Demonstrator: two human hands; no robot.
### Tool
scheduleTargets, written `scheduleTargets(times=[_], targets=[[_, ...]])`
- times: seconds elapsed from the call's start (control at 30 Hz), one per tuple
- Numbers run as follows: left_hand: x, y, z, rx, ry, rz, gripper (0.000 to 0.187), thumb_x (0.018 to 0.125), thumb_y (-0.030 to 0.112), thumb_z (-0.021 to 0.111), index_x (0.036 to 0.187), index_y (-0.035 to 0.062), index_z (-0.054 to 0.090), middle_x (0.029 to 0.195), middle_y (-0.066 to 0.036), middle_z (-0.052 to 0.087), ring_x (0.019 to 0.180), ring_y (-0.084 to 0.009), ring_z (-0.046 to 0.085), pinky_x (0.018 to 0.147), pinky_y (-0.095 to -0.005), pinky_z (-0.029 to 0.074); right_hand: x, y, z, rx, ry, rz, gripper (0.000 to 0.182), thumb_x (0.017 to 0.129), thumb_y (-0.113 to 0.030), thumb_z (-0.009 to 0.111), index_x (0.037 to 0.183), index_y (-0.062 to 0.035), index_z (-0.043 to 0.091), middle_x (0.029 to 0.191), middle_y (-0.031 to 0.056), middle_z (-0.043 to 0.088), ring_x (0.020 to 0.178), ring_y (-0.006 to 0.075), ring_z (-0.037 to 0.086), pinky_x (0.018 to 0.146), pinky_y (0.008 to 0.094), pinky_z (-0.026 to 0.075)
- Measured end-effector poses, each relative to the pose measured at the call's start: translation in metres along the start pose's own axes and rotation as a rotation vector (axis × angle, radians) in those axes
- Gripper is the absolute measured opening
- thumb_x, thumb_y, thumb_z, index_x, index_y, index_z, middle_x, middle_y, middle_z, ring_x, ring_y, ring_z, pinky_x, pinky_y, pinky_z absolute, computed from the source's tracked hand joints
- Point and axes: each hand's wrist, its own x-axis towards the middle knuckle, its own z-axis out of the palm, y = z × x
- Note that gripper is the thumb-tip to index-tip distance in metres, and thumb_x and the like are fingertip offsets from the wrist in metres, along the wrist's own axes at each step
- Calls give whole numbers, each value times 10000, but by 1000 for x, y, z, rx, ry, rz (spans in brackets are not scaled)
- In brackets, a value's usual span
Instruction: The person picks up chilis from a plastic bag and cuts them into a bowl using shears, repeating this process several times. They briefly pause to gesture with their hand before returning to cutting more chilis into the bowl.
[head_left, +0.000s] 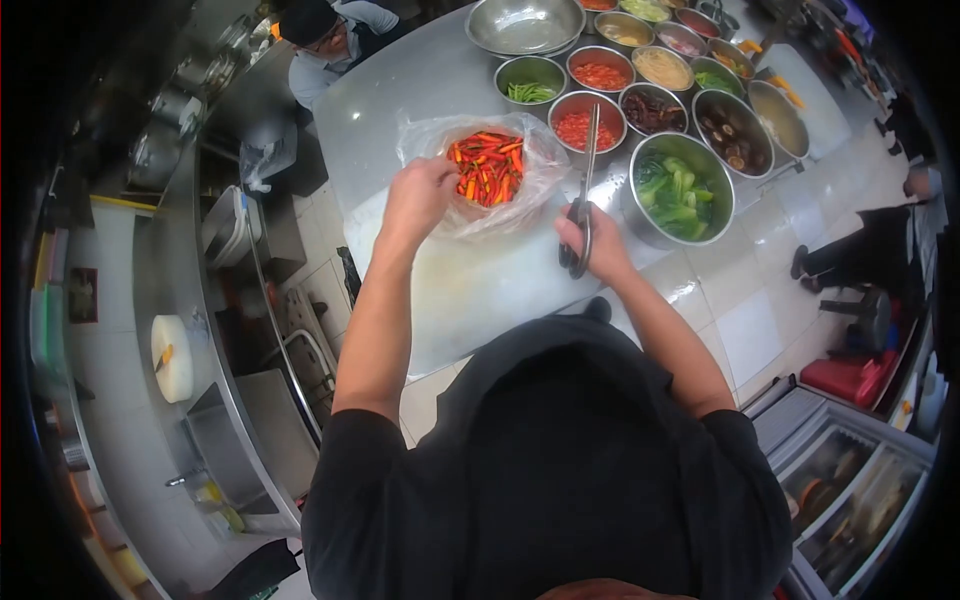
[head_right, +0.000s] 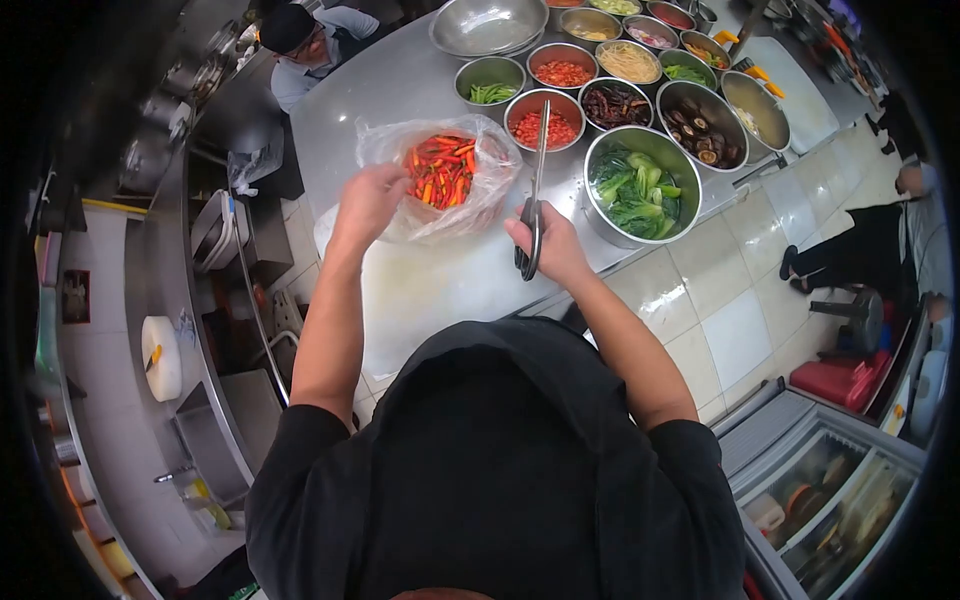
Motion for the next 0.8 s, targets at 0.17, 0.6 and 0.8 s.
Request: scheduleTargets(times=[0.17, 0.6, 0.8], targets=[[39, 33, 26, 313, -216, -158, 261, 812, 234, 675, 990, 42, 688, 971, -170, 685, 946, -345, 643, 812, -440, 507, -5, -1, -2, 33, 8, -19, 407, 874, -296, 721, 1084, 22, 575, 791, 27, 605, 688, 82, 552, 631, 257, 464], [63, 25, 20, 524, -268, -215, 270, 902, 117, 473, 1048, 68, 695, 1114, -191, 666, 1035, -368, 644, 869, -467, 525, 3, 19, -4, 18, 18, 16, 502, 837, -422, 720, 1077, 2, 599, 797, 64, 632, 726, 137, 593, 706, 294, 496], [63, 13, 13, 686, -294, -78, 265, 925, 151, 476, 1034, 81, 707, 1100, -173, 659, 1016, -353, 652, 856, -456, 534, 4, 21, -7, 18, -1, 5, 494, 840, -420, 717, 1078, -3, 598, 783, 61, 632, 719, 138, 594, 707, 293, 497]])
